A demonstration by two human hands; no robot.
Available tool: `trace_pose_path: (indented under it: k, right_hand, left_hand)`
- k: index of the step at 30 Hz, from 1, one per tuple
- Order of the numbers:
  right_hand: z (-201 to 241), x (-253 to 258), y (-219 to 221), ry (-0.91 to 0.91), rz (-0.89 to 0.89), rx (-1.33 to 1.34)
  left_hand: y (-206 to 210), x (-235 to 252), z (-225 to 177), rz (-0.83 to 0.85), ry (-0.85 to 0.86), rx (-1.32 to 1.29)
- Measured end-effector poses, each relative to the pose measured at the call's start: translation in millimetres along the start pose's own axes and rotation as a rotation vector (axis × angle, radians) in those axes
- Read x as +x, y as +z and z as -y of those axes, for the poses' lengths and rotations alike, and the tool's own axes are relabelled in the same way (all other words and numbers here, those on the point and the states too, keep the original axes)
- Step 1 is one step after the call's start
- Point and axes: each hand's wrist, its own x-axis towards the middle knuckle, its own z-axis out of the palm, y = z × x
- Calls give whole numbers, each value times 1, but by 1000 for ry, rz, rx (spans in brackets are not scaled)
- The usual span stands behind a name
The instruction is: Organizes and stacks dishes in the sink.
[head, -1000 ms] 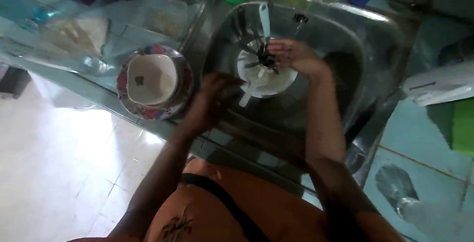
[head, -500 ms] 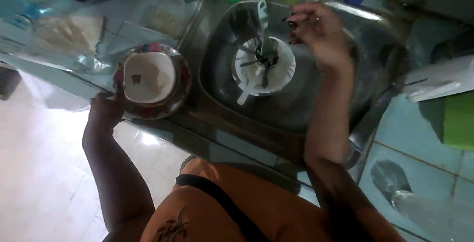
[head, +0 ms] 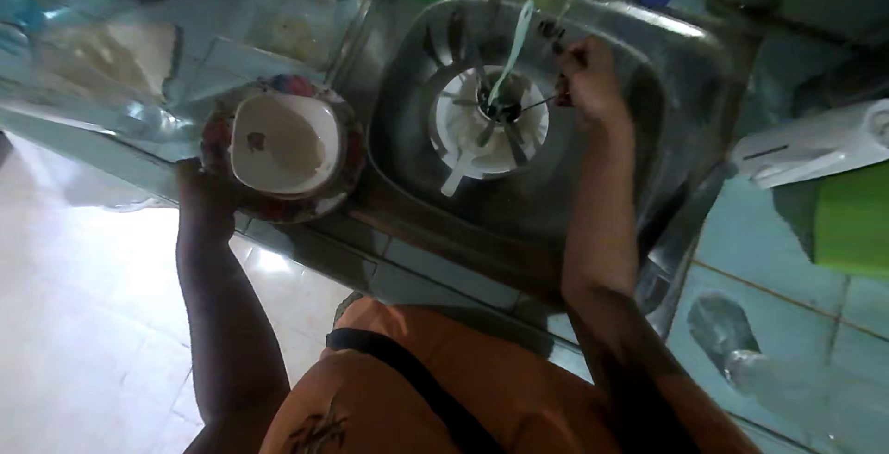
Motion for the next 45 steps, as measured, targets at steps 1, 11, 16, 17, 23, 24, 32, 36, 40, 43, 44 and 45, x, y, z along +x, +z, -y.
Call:
trace_pose_path:
  k: [1,11,16,17,23,24,32,36,40,43,44,45]
  right_hand:
    - [-4,-1,0,-26,46,180]
    - [-74,12,-25,238,-303,424]
    - [-80,4,-7,524,297,55]
    - [-77,2,-1,542,378,106]
    - [-82,-5,26,398,333,257]
    - [-82,-8,31,394,276,255]
    - [-89,-13,61,467,130,467]
    - [-91,-6,67,461,164,586]
    - [-87,0,70,452,102,592]
    - [-82,1,63,476,18,617]
    - [-82,1,59,462,2,639]
    - [-81,0,54,442,-3,660]
  left_hand:
    - [0,1,-1,9,-18,7]
    - [5,2,-2,-14,5,95]
    - [-2,-6,14,-17,-26,-46]
    - [-5,-9,19,-17,-39,-108]
    - [-29,-21,23,19,11,-403]
    - [-31,-21,19,19,36,-427]
    - [-1,-9,-19,34,46,-478]
    - [27,-9,-43,71,22,-401]
    - [50,0,-49,143,42,-367]
    - [66,8,-54,174,62,-344]
    - [70,11,-58,184,72,-316]
    - [73,13,-61,190,85,-269]
